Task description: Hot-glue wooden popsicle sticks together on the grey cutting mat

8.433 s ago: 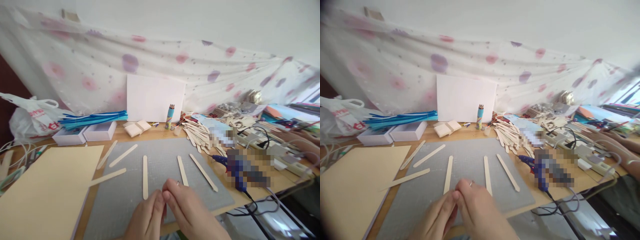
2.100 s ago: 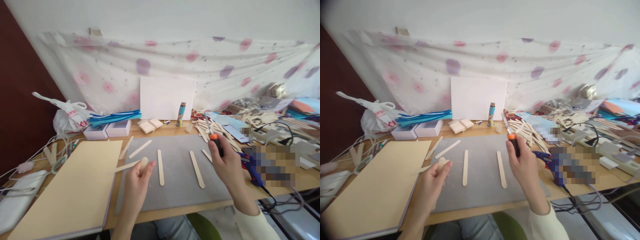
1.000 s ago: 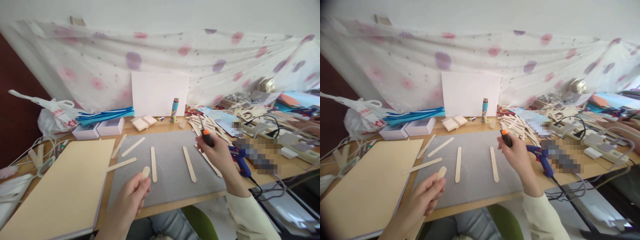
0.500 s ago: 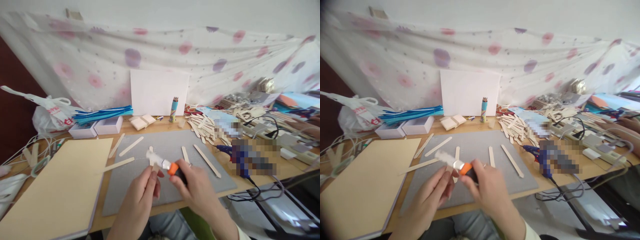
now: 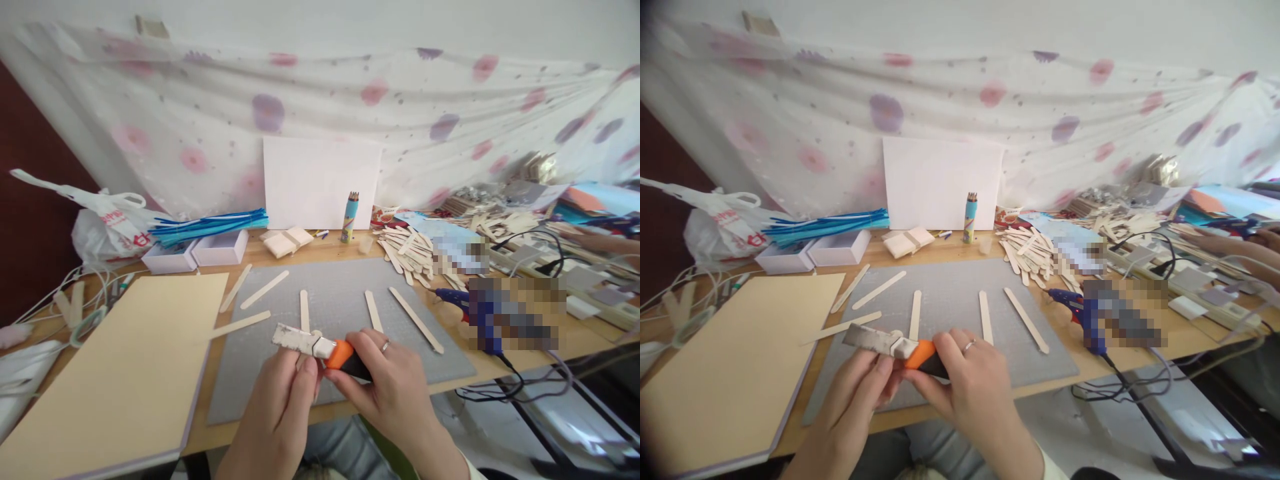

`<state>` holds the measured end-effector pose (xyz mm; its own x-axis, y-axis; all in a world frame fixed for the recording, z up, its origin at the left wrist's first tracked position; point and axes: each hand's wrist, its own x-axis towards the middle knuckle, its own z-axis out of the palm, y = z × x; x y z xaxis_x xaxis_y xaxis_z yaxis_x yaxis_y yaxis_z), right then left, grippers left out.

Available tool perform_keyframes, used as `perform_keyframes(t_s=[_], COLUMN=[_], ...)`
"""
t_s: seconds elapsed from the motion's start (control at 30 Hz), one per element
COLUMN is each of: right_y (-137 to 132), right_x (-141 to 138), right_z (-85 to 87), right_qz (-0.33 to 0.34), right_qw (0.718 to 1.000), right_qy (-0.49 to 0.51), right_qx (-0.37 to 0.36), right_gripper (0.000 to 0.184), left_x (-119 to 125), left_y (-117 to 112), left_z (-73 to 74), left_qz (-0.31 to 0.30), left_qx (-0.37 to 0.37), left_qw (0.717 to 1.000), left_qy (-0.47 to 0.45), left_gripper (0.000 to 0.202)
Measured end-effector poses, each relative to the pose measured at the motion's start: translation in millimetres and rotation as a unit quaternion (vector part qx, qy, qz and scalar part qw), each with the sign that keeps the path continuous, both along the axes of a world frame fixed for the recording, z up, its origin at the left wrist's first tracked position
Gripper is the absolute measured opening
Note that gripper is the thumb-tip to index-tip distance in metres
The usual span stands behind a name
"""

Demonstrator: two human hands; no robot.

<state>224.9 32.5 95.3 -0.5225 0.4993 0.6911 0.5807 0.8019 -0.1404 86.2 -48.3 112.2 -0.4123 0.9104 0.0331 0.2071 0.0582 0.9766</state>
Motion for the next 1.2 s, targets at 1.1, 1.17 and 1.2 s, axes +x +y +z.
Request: perform_keyframes(t_s=[1.1, 1.17, 1.2], right_y=[7.7, 7.8, 10.6], right_x=[-45.8, -53.7, -55.7], right_z=[-4.6, -11.5, -13.6], right_qz=[0.091, 0.053, 0.032], right_qw=[0.879, 0.891, 0.894], right_qy=[0.310, 0.336, 0.351], right_qx=[-0.350, -0.301, -0.279], right_gripper=[0.027, 0.026, 0.027], left_x=[10.1, 17.5, 20.8], left_y=[31.3, 37.9, 40.8], left_z=[-19.2, -20.8, -22.0], left_qz=[-0.040, -0.027, -0.020], left_qx=[-0.016, -0.004, 0.003], left_qw=[0.995, 0.994, 0.993], left_qy=[-0.090, -0.106, -0.118], left_gripper=[0.041, 0.044, 0.045])
